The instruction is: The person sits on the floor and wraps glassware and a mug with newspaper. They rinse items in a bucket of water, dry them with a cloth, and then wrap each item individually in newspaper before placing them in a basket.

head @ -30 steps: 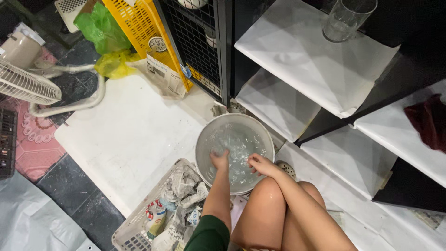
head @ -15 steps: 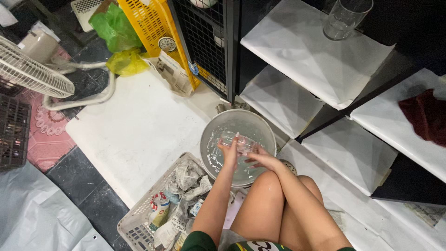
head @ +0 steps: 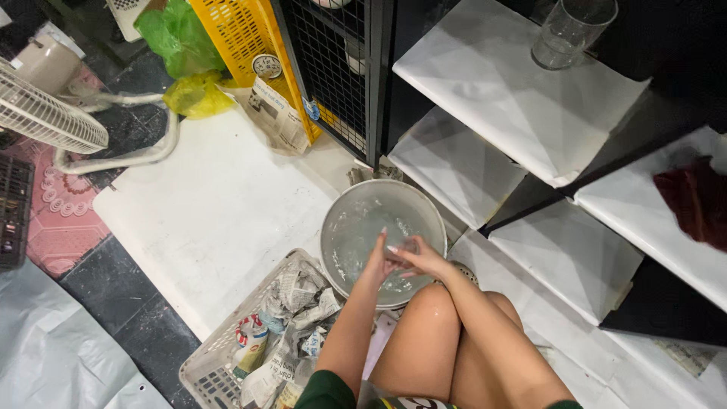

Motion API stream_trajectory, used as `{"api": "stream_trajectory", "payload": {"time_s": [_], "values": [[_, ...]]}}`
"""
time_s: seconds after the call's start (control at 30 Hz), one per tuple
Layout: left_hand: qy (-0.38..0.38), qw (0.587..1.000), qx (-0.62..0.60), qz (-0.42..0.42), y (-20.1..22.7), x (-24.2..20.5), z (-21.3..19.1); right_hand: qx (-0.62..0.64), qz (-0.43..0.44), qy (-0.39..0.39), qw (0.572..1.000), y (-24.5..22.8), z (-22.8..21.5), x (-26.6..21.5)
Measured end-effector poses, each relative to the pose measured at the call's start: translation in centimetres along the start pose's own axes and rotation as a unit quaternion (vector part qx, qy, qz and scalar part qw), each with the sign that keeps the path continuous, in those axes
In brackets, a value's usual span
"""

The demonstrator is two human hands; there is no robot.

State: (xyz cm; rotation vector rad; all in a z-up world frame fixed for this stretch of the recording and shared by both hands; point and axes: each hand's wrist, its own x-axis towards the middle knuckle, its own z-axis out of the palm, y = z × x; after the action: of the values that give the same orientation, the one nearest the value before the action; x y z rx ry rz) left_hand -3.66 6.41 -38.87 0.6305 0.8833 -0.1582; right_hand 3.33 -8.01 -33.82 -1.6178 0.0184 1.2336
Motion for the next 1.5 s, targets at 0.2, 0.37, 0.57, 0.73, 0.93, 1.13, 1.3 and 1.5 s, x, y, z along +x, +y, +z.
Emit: {"api": "stream_trajectory", "payload": {"time_s": [0.2, 0.37, 0.57, 0.73, 0.93, 1.13, 1.3, 1.5], "values": [[0.226, 0.820, 0.485, 0.201, 0.8, -0.5, -2.4, -0.002, 0.089, -0.070, 0.994, 0.0, -1.5, 4.5], [-0.035, 0.818, 0.485, 0.308, 2.3, 1.1, -2.4, -0.340, 0.000, -0.056, 0.939, 0.3, -1.1, 6.7], [-0.154, 0.921, 0.323, 0.153, 2.7, 1.3, -0.9, -0.428, -0.110, -0.068, 0.894, 0.3, -0.7, 7.1], [-0.058, 0.983, 0.125, -0.119, 1.6, 0.3, -1.8, -0.680, -0.090, -0.026, 0.727, 0.8, -0.2, 7.2], [0.038, 0.996, -0.007, -0.086, 0.3, -0.1, -0.3, -0.765, -0.346, 0.012, 0.543, 1.5, -0.1, 8.4], [0.026, 0.951, 0.127, 0.280, 1.5, 1.5, -0.2, -0.576, -0.134, 0.032, 0.805, 0.8, -0.9, 9.4], [-0.074, 0.965, 0.185, 0.168, 2.5, 3.3, -2.1, -0.463, -0.061, -0.057, 0.882, 0.4, -1.2, 9.2], [0.129, 0.989, 0.077, 0.006, -0.1, 3.5, -4.1, -0.727, -0.482, 0.062, 0.485, 1.8, 1.2, 9.0]]}}
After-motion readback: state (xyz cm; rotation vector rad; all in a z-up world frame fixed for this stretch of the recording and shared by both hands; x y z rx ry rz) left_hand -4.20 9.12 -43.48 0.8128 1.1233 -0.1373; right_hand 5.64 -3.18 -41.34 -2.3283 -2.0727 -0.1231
